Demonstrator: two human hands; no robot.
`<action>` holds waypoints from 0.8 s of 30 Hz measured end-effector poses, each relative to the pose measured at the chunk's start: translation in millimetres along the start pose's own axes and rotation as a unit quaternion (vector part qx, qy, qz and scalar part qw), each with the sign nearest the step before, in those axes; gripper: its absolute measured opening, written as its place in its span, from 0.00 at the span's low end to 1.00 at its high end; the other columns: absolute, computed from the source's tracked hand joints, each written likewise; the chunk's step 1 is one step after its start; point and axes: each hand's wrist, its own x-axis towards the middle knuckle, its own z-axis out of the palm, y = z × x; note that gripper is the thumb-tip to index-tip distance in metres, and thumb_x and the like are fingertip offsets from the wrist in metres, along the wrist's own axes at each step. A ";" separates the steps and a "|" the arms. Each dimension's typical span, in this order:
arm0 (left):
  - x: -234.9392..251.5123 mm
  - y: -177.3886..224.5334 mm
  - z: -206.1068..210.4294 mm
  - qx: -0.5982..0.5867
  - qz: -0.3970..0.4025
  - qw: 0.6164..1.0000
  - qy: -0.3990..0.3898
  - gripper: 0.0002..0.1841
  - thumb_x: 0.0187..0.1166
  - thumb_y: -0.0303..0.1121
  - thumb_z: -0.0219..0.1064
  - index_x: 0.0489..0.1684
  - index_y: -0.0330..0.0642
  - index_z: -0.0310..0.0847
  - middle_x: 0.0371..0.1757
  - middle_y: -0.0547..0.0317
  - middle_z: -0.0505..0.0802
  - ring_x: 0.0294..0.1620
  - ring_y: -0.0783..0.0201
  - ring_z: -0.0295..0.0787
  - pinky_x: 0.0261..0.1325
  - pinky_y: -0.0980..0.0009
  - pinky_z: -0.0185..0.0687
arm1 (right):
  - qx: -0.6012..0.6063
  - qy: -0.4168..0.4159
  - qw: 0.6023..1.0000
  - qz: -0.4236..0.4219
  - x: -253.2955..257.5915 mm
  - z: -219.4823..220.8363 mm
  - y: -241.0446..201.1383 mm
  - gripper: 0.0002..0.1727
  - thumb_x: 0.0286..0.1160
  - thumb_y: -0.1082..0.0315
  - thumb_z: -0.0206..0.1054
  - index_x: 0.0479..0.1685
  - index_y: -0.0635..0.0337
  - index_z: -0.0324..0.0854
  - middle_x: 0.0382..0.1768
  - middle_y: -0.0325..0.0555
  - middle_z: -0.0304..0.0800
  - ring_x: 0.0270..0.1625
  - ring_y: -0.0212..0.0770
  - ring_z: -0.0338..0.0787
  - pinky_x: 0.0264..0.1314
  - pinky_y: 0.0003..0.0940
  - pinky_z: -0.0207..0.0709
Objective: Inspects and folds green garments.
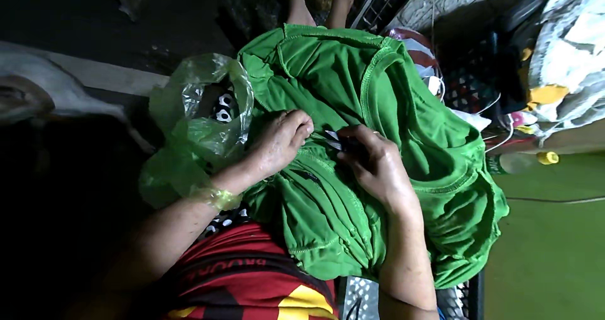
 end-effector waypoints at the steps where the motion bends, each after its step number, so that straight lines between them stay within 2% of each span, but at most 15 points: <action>1: -0.7 -0.7 2.3 -0.002 0.001 1.000 0.011 0.12 0.91 0.31 0.54 0.49 0.31 0.82 0.43 0.45 0.88 0.44 0.55 0.86 0.53 0.56 0.82 | -0.026 -0.001 1.000 0.004 1.0 1.0 -5.2 0.16 0.68 0.74 0.73 0.57 0.60 0.87 0.46 0.52 0.91 0.43 0.50 0.92 0.41 0.52 0.85; 3: -2.6 -3.3 7.7 -0.006 0.003 0.999 0.034 0.13 0.91 0.32 0.53 0.51 0.32 0.82 0.45 0.46 0.88 0.44 0.57 0.86 0.53 0.58 0.82 | -0.075 -0.001 0.997 0.018 3.8 3.5 -17.2 0.16 0.66 0.75 0.73 0.54 0.58 0.88 0.44 0.56 0.91 0.40 0.55 0.93 0.36 0.55 0.83; 6: -5.1 -5.4 14.8 -0.018 0.018 0.997 0.077 0.13 0.91 0.33 0.54 0.51 0.32 0.82 0.47 0.46 0.88 0.46 0.59 0.84 0.53 0.63 0.79 | -0.128 0.000 0.991 0.036 9.8 9.6 -29.2 0.14 0.67 0.75 0.73 0.52 0.59 0.88 0.38 0.58 0.88 0.35 0.59 0.91 0.30 0.55 0.80; 10: -5.4 -9.1 20.5 -0.024 0.041 0.992 0.116 0.13 0.89 0.33 0.56 0.47 0.33 0.83 0.48 0.46 0.88 0.51 0.60 0.84 0.58 0.65 0.77 | -0.156 0.001 0.987 0.035 14.0 17.5 -32.4 0.12 0.69 0.75 0.70 0.50 0.56 0.89 0.36 0.59 0.87 0.35 0.61 0.90 0.29 0.55 0.79; 13: -7.1 -6.2 18.4 -0.032 0.021 0.994 0.101 0.13 0.91 0.33 0.55 0.48 0.33 0.82 0.49 0.47 0.87 0.51 0.60 0.83 0.58 0.65 0.76 | -0.155 0.004 0.988 0.018 13.5 18.2 -28.1 0.12 0.69 0.76 0.70 0.50 0.56 0.91 0.37 0.60 0.87 0.34 0.60 0.90 0.29 0.55 0.79; 14: -7.0 -4.0 15.0 -0.051 0.007 0.995 0.090 0.13 0.91 0.32 0.55 0.49 0.32 0.83 0.48 0.48 0.87 0.49 0.63 0.82 0.56 0.67 0.76 | -0.137 0.000 0.990 0.021 13.7 15.9 -25.4 0.12 0.70 0.76 0.70 0.51 0.56 0.90 0.38 0.59 0.88 0.35 0.60 0.90 0.30 0.55 0.79; 16: -8.8 2.2 1.4 -0.114 -0.014 0.991 0.062 0.13 0.92 0.34 0.53 0.49 0.35 0.82 0.39 0.61 0.83 0.38 0.76 0.77 0.46 0.78 0.73 | -0.060 -0.015 0.997 0.046 13.9 6.4 -17.2 0.15 0.72 0.76 0.70 0.57 0.58 0.87 0.43 0.57 0.90 0.39 0.57 0.92 0.35 0.56 0.83; 17: -11.2 5.4 -7.1 -0.153 -0.005 0.987 0.053 0.12 0.92 0.35 0.52 0.47 0.38 0.81 0.34 0.67 0.81 0.34 0.81 0.76 0.43 0.83 0.73 | -0.005 -0.021 0.998 0.060 13.0 1.5 -11.3 0.16 0.75 0.76 0.69 0.61 0.60 0.84 0.44 0.56 0.90 0.38 0.53 0.91 0.37 0.53 0.83; 19: -15.0 8.2 -22.3 -0.235 0.048 0.970 0.044 0.11 0.90 0.33 0.52 0.42 0.45 0.79 0.31 0.76 0.81 0.33 0.85 0.77 0.41 0.87 0.75 | 0.095 -0.018 0.992 0.084 9.4 -3.9 -0.5 0.17 0.78 0.75 0.66 0.65 0.60 0.77 0.40 0.50 0.88 0.30 0.40 0.85 0.30 0.37 0.81; 21: -17.1 13.6 -35.4 -0.296 0.076 0.951 0.041 0.11 0.90 0.33 0.53 0.37 0.51 0.80 0.31 0.78 0.83 0.33 0.84 0.79 0.40 0.87 0.77 | 0.164 -0.020 0.981 0.101 8.3 -4.9 4.5 0.18 0.80 0.74 0.63 0.68 0.57 0.73 0.42 0.45 0.87 0.29 0.32 0.84 0.29 0.28 0.80; 24: -17.0 21.9 -43.5 -0.367 0.099 0.925 0.009 0.12 0.90 0.33 0.52 0.38 0.53 0.82 0.31 0.77 0.83 0.32 0.81 0.78 0.37 0.87 0.76 | 0.212 -0.007 0.970 0.118 15.8 -5.7 -0.2 0.17 0.79 0.74 0.64 0.65 0.57 0.73 0.44 0.43 0.87 0.31 0.28 0.83 0.31 0.22 0.78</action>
